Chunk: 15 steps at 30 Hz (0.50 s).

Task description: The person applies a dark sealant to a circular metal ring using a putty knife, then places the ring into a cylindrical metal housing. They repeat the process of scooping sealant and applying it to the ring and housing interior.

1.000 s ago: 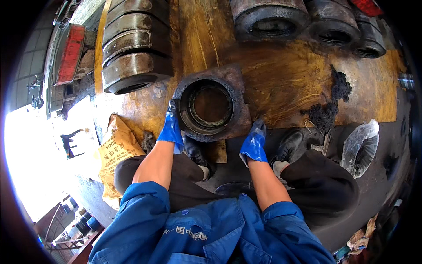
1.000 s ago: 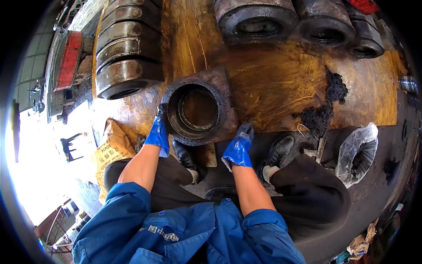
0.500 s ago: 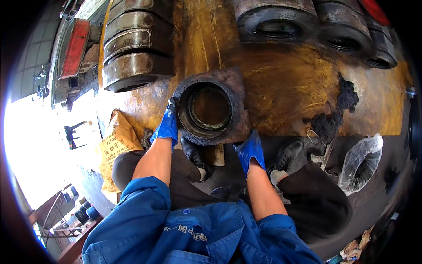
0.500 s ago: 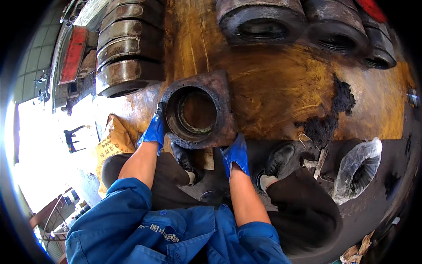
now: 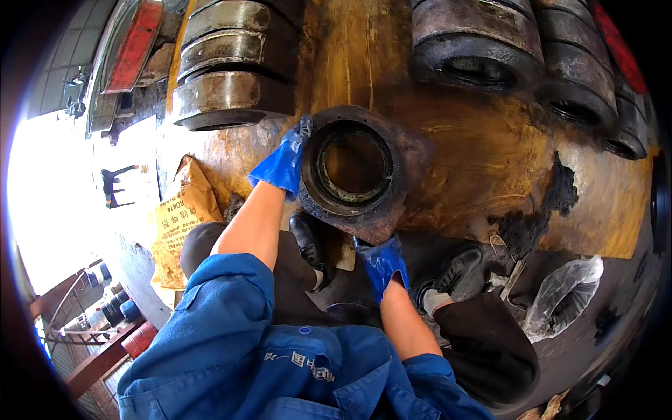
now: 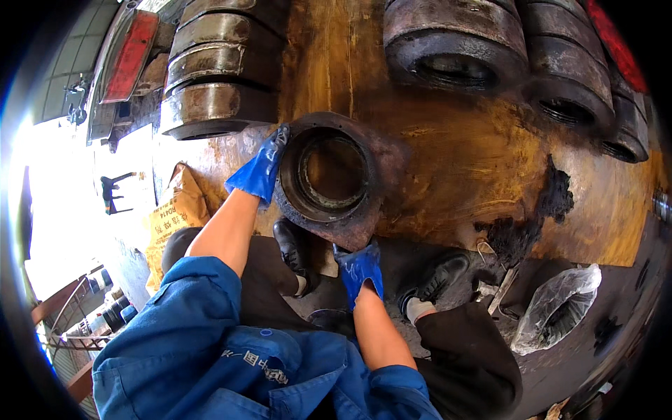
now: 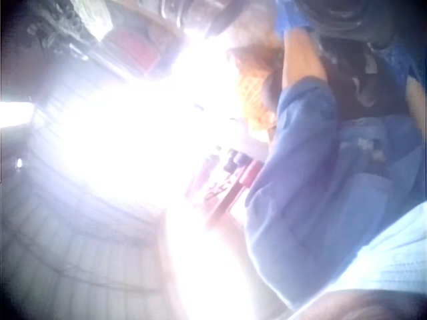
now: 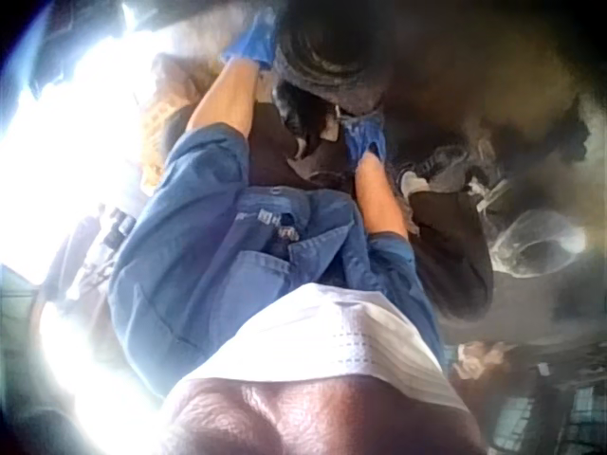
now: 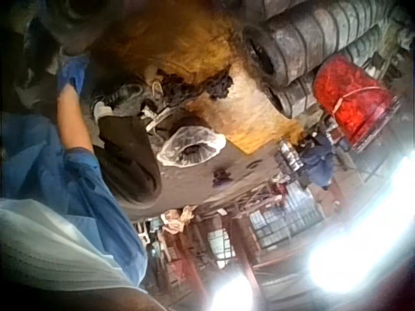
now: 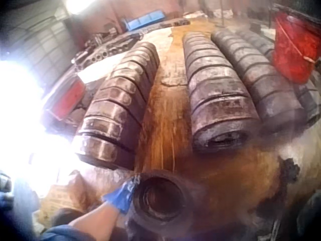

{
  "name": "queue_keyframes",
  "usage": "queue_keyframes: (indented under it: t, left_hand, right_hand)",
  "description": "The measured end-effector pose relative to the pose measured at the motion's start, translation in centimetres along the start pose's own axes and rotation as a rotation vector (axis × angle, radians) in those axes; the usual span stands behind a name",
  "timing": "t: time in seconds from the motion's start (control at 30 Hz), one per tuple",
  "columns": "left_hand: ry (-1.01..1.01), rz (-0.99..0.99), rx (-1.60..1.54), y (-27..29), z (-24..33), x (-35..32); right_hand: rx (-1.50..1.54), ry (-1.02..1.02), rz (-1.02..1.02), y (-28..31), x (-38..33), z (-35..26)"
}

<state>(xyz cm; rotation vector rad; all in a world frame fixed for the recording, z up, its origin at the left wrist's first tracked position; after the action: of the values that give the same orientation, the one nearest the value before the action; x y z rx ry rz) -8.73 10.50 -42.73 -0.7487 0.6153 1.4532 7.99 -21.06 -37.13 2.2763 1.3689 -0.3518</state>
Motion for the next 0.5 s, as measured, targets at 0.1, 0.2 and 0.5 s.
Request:
queue_keyframes:
  t: [0.1, 0.2, 0.5]
  left_hand:
    - [-0.008, 0.004, -0.006, -0.7, 0.0, 0.5]
    - [-0.01, 0.01, -0.012, -1.0, -0.1, 0.7]
    - [-0.023, 0.039, -0.056, -0.6, -1.8, 0.0]
  right_hand:
    - [0.405, -0.138, -0.001, -1.2, 0.1, 2.1]
    - [0.185, -0.138, -0.078, -0.8, 0.6, 2.9]
    - [0.048, -0.207, -0.156, 2.9, 2.0, 2.7]
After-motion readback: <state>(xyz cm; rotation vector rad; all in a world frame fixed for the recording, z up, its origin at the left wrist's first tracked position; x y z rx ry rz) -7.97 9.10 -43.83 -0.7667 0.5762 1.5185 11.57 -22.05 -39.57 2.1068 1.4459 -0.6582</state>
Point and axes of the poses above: each hand's wrist, its own x-axis towards the middle knuckle, its own y-axis out of the back of the hand, z = x × y, the point moved 1 cm from there along x, towards the middle knuckle, and after that the axes turned 8 degrees about y, right-handed, at the moved point
